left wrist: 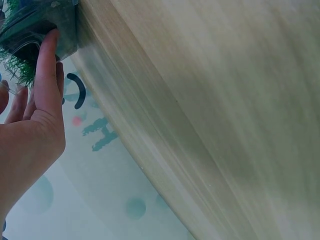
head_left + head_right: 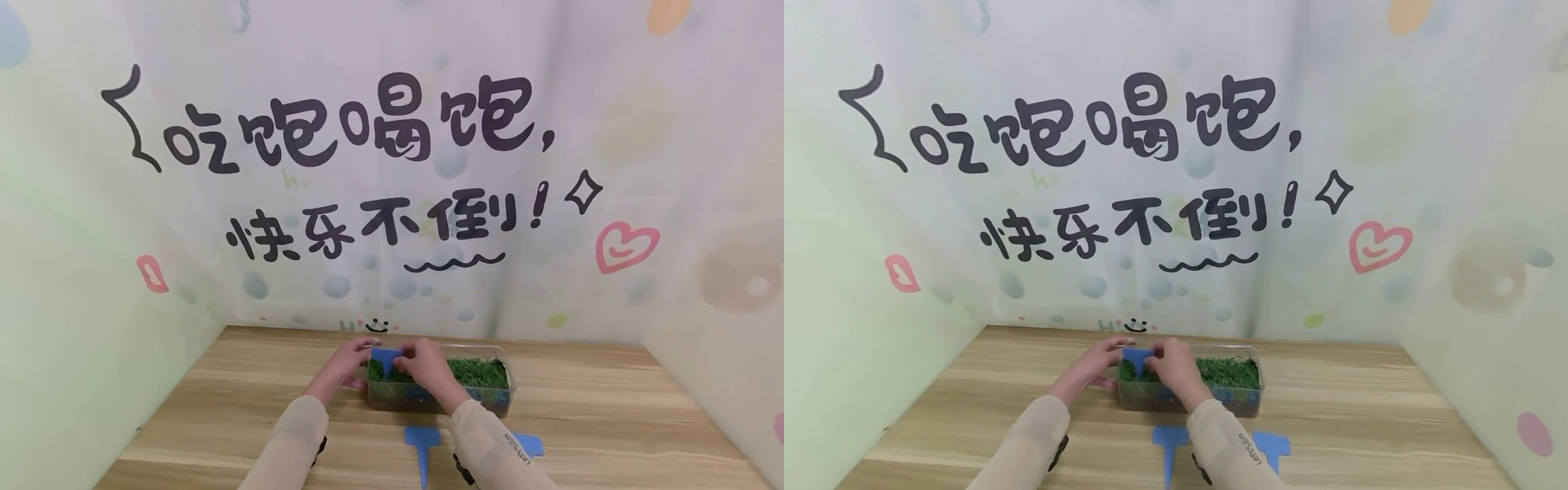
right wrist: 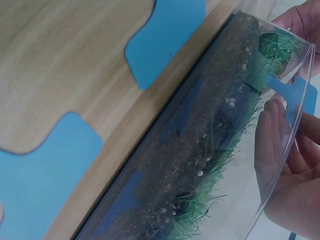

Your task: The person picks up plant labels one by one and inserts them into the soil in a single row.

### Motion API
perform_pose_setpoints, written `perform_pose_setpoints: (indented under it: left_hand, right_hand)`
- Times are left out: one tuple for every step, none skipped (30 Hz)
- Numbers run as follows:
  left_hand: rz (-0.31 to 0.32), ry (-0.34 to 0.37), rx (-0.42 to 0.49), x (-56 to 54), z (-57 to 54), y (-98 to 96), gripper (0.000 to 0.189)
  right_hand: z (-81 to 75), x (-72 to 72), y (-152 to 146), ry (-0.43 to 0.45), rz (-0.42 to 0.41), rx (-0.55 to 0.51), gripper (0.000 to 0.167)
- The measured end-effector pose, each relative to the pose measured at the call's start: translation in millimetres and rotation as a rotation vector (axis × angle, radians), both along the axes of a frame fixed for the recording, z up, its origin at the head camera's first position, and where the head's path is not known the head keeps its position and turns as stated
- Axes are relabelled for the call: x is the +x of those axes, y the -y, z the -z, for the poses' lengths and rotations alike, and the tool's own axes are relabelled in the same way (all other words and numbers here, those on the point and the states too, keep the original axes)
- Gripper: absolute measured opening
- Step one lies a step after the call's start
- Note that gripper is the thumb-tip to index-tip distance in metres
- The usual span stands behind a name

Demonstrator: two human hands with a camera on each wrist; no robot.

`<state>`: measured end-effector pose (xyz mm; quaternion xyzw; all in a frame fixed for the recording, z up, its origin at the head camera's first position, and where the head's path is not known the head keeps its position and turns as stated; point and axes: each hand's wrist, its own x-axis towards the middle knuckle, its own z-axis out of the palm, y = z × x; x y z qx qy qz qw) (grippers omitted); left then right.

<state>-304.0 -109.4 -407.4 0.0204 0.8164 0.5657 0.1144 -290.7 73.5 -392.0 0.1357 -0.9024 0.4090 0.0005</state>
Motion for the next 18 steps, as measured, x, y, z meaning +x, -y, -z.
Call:
perform_pose_setpoints:
  left_hand:
    - [-0.003, 0.004, 0.003, -0.3, 0.6, -0.1, 0.042]
    - [-0.007, 0.008, 0.005, -0.1, 0.5, -0.2, 0.042]
    - [-0.01, 0.009, 0.004, 0.0, 0.5, -0.4, 0.042]
    - [-0.015, 0.014, 0.011, 0.2, 0.7, -0.7, 0.041]
    - [-0.016, 0.016, 0.009, 0.4, 0.7, -0.7, 0.041]
    - [-0.021, 0.022, 0.011, 0.2, 0.8, -0.7, 0.04]
    - [-0.021, 0.023, 0.011, 0.2, 0.9, -0.6, 0.039]
    - [-0.021, 0.025, 0.011, 0.2, 0.6, -0.4, 0.039]
    - [-0.02, 0.025, 0.009, -0.1, 0.5, -0.2, 0.038]
    - [-0.019, 0.028, 0.011, -0.5, 0.5, 0.0, 0.037]
    - [-0.017, 0.029, 0.008, -0.8, 0.2, 0.2, 0.037]
    - [-0.015, 0.03, 0.008, -1.3, 0.2, 0.3, 0.036]
    - [-0.013, 0.03, 0.008, -1.6, 0.2, 0.4, 0.036]
    - [-0.012, 0.029, 0.005, -1.9, -0.1, 0.4, 0.036]
    - [-0.011, 0.028, 0.004, -2.2, -0.4, 0.3, 0.036]
    - [-0.01, 0.028, 0.004, -2.4, -0.6, 0.2, 0.036]
    - [-0.008, 0.027, 0.003, -2.7, -0.8, 0.2, 0.036]
    - [-0.006, 0.025, 0.003, -3.1, -0.6, 0.2, 0.036]
  right_hand:
    - [0.5, 0.0, 0.2, -0.003, 0.002, -0.001, 0.011]
    - [1.0, 0.1, 0.4, -0.009, 0.004, 0.001, 0.011]
    - [1.6, 0.1, 0.8, -0.012, 0.007, 0.004, 0.012]
    - [1.9, 0.3, 1.2, -0.018, 0.009, 0.011, 0.013]
    - [2.3, 0.5, 1.6, -0.027, 0.012, 0.021, 0.013]
    - [2.4, 0.7, 2.2, -0.034, 0.014, 0.033, 0.014]
    - [2.4, 0.9, 2.8, -0.043, 0.017, 0.042, 0.014]
    - [2.6, 0.9, 3.3, -0.052, 0.02, 0.052, 0.014]
    - [2.8, 1.0, 3.7, -0.061, 0.022, 0.061, 0.014]
    - [3.1, 1.0, 3.9, -0.068, 0.024, 0.068, 0.014]
    - [3.5, 0.9, 4.1, -0.073, 0.027, 0.073, 0.013]
    - [4.0, 0.6, 4.1, -0.079, 0.028, 0.077, 0.013]
    - [4.9, 0.1, 3.8, -0.086, 0.029, 0.081, 0.013]
    - [5.6, -0.6, 3.3, -0.09, 0.028, 0.082, 0.012]
    - [6.3, -1.4, 2.4, -0.095, 0.025, 0.082, 0.012]
    - [7.0, -2.4, 1.4, -0.1, 0.022, 0.08, 0.012]
    - [7.7, -3.2, 0.4, -0.098, 0.02, 0.075, 0.013]
    - [8.3, -3.9, -0.7, -0.097, 0.017, 0.068, 0.013]
